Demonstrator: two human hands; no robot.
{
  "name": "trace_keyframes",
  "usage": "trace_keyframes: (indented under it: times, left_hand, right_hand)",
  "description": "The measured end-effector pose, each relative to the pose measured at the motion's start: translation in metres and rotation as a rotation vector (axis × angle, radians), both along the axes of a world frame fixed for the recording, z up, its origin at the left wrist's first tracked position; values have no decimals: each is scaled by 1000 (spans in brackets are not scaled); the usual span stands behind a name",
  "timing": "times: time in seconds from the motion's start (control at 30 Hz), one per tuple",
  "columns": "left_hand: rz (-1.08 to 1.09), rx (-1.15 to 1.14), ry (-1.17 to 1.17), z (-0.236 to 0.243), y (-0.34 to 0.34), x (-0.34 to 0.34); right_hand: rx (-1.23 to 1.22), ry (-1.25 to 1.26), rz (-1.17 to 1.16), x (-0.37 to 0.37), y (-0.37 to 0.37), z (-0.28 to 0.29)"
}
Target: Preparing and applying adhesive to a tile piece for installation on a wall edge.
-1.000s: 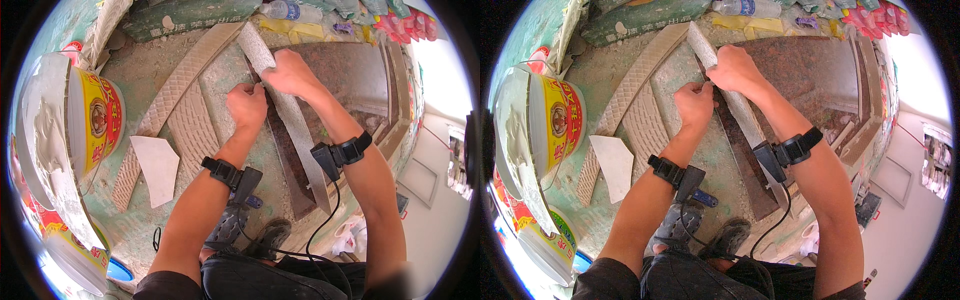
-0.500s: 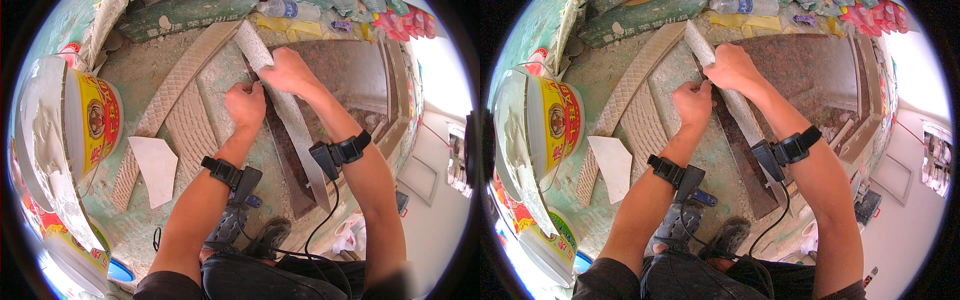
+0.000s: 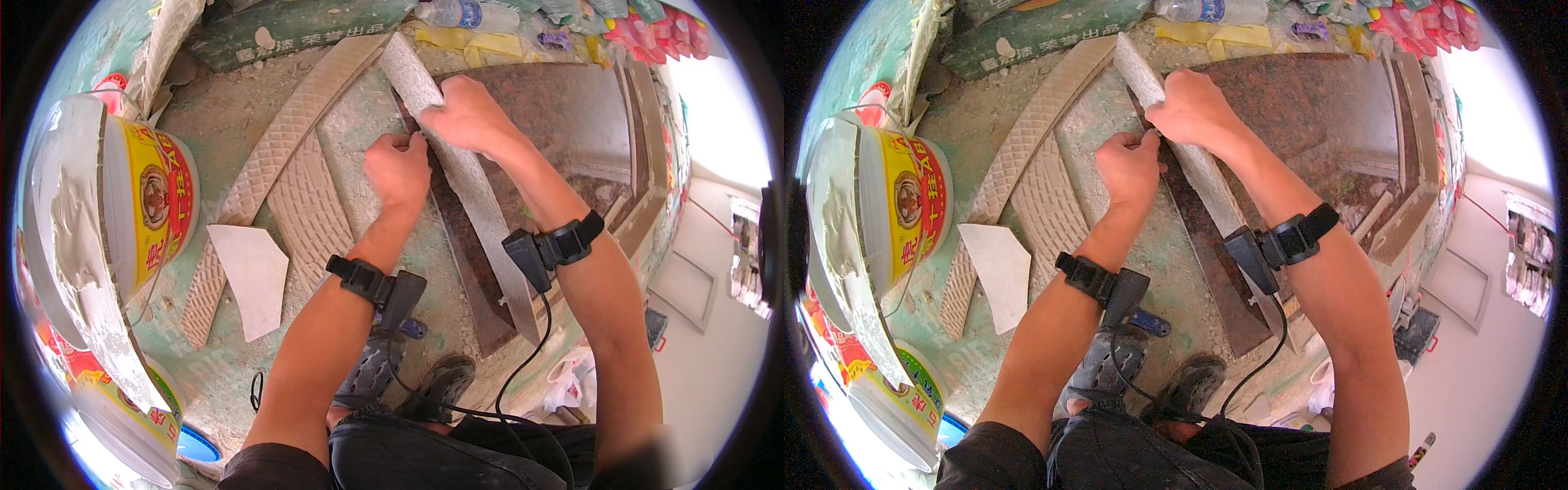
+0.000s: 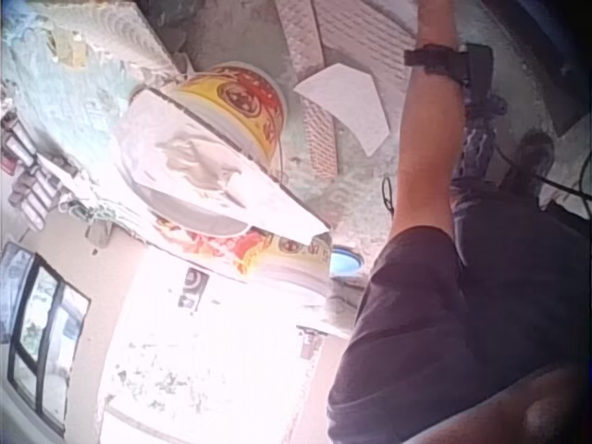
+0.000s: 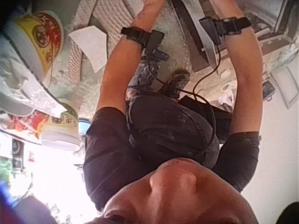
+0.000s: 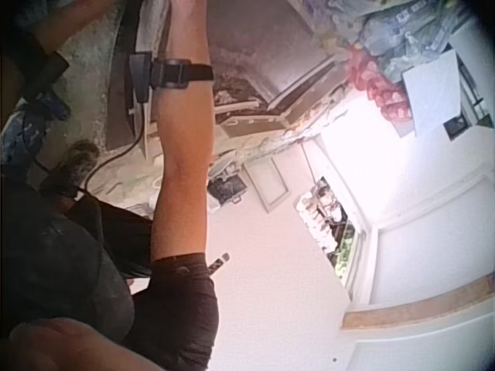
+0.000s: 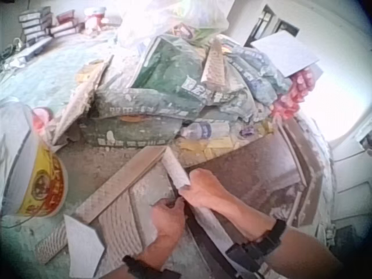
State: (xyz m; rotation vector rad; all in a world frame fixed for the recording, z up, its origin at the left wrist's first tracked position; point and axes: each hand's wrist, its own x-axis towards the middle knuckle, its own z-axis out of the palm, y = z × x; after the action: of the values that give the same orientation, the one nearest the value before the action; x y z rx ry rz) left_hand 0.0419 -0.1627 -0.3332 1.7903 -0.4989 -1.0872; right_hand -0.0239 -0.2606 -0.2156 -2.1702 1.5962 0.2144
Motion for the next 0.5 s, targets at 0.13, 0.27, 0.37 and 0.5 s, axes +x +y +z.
trace_keyframes:
  times: [0.13,0.27,0.37,0.5]
  left_hand:
    - [8,-15,53,-1,-1,0]
    - [19,-55,12,1,-1,1]
    - [5,-20,58,4,0,1]
    - [11,-26,82,9,0,3]
  right_hand:
    - [24,-35,-3,-2,-1,0]
    - [16,-41,11,-3,-1,-1]
    - [19,-49,9,-3,-2,-1]
    - [27,-51,18,-4,-2,0]
